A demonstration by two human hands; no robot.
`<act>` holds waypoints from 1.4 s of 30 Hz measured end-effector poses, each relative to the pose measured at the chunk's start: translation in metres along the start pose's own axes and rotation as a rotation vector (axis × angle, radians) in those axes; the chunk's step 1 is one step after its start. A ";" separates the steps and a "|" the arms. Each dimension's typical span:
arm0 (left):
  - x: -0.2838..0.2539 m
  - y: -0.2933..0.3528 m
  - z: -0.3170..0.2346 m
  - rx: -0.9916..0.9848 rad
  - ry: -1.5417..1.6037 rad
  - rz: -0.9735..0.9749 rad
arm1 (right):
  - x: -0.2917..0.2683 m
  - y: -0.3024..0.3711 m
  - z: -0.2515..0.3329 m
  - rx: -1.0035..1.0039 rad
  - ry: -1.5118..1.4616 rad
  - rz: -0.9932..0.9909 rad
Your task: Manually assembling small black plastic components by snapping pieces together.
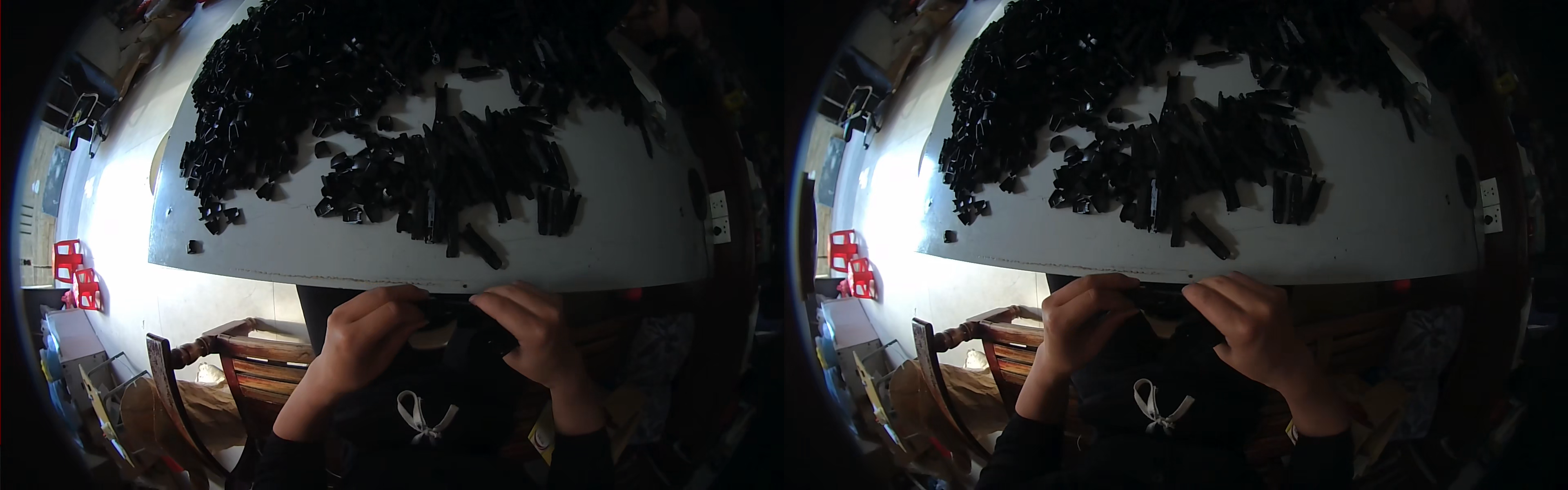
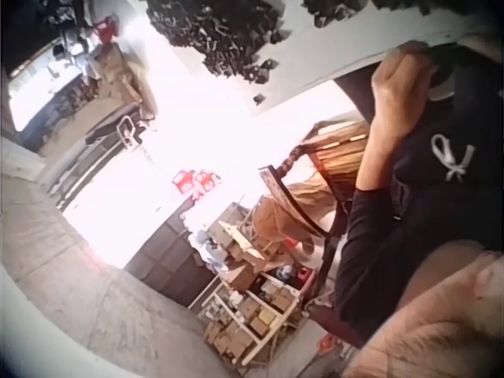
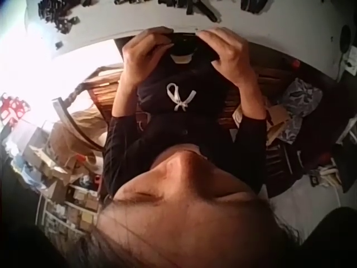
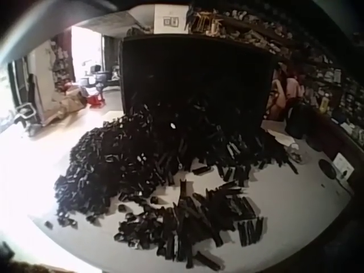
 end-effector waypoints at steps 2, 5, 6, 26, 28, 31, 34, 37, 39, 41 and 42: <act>-0.001 0.003 0.001 0.020 0.014 0.029 | 0.001 -0.003 0.009 -0.059 -0.025 0.038; -0.002 0.004 0.000 0.064 0.072 0.034 | 0.008 0.003 0.005 -0.075 -0.104 -0.004; 0.002 0.003 0.001 0.012 0.176 0.068 | 0.005 0.003 0.007 -0.073 -0.102 -0.004; 0.013 0.026 0.019 -0.001 0.087 0.132 | 0.081 0.046 0.015 0.063 -0.105 0.148; -0.016 0.012 0.030 0.009 -0.157 -0.109 | 0.078 0.040 0.017 -0.020 0.044 0.171; -0.031 -0.016 0.054 -0.100 -0.360 -0.254 | 0.049 0.025 -0.002 0.134 -0.037 0.006; -0.034 -0.027 0.067 -0.082 -0.569 -0.283 | 0.014 -0.014 -0.016 0.132 0.308 -0.179; -0.031 -0.027 0.068 -0.036 -0.614 -0.270 | 0.028 -0.018 -0.049 0.171 0.363 -0.090; -0.036 -0.019 0.053 0.047 -0.567 -0.294 | 0.019 -0.018 -0.051 0.240 0.308 -0.131; -0.035 -0.010 0.043 0.004 -0.399 -0.238 | 0.005 -0.017 -0.039 0.294 0.092 -0.165; -0.029 -0.006 0.038 -0.033 -0.227 -0.178 | 0.000 -0.012 -0.038 0.352 -0.121 -0.205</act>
Point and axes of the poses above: each hand's wrist, its own y-axis away from the middle knuckle, its own x-axis out of the palm, z = x × y, the point moved 9 cm from there along -y, towards the middle knuckle, and after that the axes turned 8 degrees about -z, right-handed, at the moved point
